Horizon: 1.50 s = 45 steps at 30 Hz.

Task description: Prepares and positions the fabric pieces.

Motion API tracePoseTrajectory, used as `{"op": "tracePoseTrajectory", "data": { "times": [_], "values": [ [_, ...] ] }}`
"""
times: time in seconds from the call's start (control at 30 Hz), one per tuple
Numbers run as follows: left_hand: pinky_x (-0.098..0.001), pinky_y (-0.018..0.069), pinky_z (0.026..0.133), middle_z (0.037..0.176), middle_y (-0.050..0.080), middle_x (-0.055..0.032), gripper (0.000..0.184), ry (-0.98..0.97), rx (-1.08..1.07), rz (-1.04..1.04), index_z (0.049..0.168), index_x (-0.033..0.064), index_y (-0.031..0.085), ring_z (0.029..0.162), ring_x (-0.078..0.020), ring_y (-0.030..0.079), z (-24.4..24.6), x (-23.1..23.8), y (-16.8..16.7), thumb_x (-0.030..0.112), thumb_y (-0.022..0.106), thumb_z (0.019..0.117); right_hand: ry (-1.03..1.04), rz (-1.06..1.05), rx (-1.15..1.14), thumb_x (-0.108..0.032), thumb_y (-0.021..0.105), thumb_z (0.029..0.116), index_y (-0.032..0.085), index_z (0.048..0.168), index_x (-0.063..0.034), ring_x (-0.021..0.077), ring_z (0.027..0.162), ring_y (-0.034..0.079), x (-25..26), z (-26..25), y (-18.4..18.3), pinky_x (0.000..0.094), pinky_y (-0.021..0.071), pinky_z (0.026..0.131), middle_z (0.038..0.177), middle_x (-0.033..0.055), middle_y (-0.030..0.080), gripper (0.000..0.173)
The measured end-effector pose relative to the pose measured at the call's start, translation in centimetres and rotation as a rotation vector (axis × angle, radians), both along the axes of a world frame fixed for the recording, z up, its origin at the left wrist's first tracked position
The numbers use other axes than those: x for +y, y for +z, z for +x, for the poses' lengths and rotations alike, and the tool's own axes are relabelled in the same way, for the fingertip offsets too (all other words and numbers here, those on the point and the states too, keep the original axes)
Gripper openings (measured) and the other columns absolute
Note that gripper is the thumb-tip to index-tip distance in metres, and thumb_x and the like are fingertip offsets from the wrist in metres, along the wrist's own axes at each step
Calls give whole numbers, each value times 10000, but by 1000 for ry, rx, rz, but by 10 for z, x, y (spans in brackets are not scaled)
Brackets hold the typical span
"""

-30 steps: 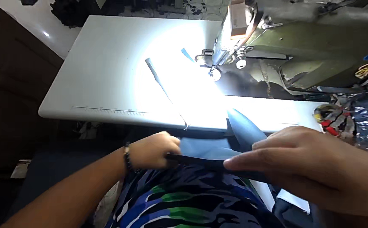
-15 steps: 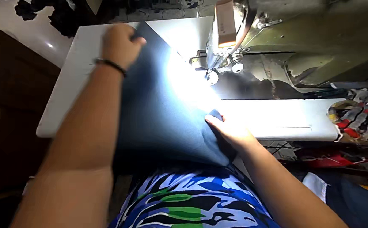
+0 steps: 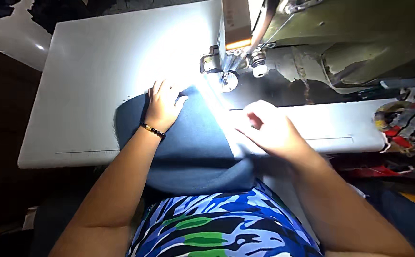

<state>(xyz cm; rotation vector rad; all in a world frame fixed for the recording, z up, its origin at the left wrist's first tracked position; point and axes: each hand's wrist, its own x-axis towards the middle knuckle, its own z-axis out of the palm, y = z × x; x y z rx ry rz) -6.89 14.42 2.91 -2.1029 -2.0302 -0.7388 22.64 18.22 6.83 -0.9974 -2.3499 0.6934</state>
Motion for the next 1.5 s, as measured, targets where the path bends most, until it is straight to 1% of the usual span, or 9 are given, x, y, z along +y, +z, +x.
{"op": "tracePoseTrajectory", "data": {
  "times": [0.13,0.23,0.4,0.53,0.67,0.87,1.03,1.2,1.5],
  "values": [
    [-564,425,990,1053,721,-185,218,-74,-39,168,1028,44,788,1054,-359,660,-1,-6,3,135,592,996,42,-88,46,-446,769,860,673,1136,-8,334,1059,625,15,-48,-19,499,497,920,1138,186,652,526],
    [-496,453,966,1058,724,-205,182,-163,-149,281,1009,-5,766,1032,-313,670,0,-24,47,68,603,973,114,-135,118,-424,798,836,676,1058,-18,294,1023,621,5,-49,-15,462,491,872,1060,154,662,479],
    [-206,502,955,1168,668,-87,481,-179,-238,44,1445,23,544,1030,-30,619,-28,-53,133,235,623,1020,229,-322,236,-266,823,837,742,998,-67,114,858,663,-45,-31,-23,342,576,762,911,39,693,269],
    [-232,513,825,1049,687,-63,285,-136,-128,-95,1051,60,724,900,-28,616,-53,-62,148,325,636,994,204,-174,93,-304,704,932,797,959,-87,213,891,720,-76,2,-32,568,515,892,892,61,764,238],
    [-306,522,715,841,667,-15,214,-64,-235,-296,968,64,693,740,-44,605,-45,-66,138,272,649,994,21,-78,162,-272,695,916,748,824,-98,111,768,658,-69,39,-41,430,549,775,766,9,693,204],
    [-226,532,587,765,652,16,169,-30,-442,-373,992,87,607,627,-17,617,-19,-57,125,250,615,1035,-127,80,94,-226,683,896,744,806,-76,256,922,632,-68,58,-45,555,409,900,828,70,677,185],
    [-232,595,705,848,672,20,144,-42,-571,-348,1045,57,614,738,-8,675,-18,-57,118,200,594,1042,-198,-15,169,-172,751,865,684,1152,-29,185,909,690,-72,63,-54,576,418,1000,930,53,737,328],
    [-192,567,669,800,662,50,119,-15,-603,-306,1026,69,624,692,18,648,-17,-58,108,187,610,1031,-173,38,161,-171,747,879,752,847,-59,192,828,658,-70,67,-57,520,471,884,814,54,705,116],
    [-155,517,520,788,648,47,77,-48,-807,-349,980,100,562,600,15,616,-12,-54,102,141,586,1040,-171,3,139,-185,737,888,757,857,-47,196,893,659,-66,73,-55,425,519,837,855,70,709,143]
  ]
}}
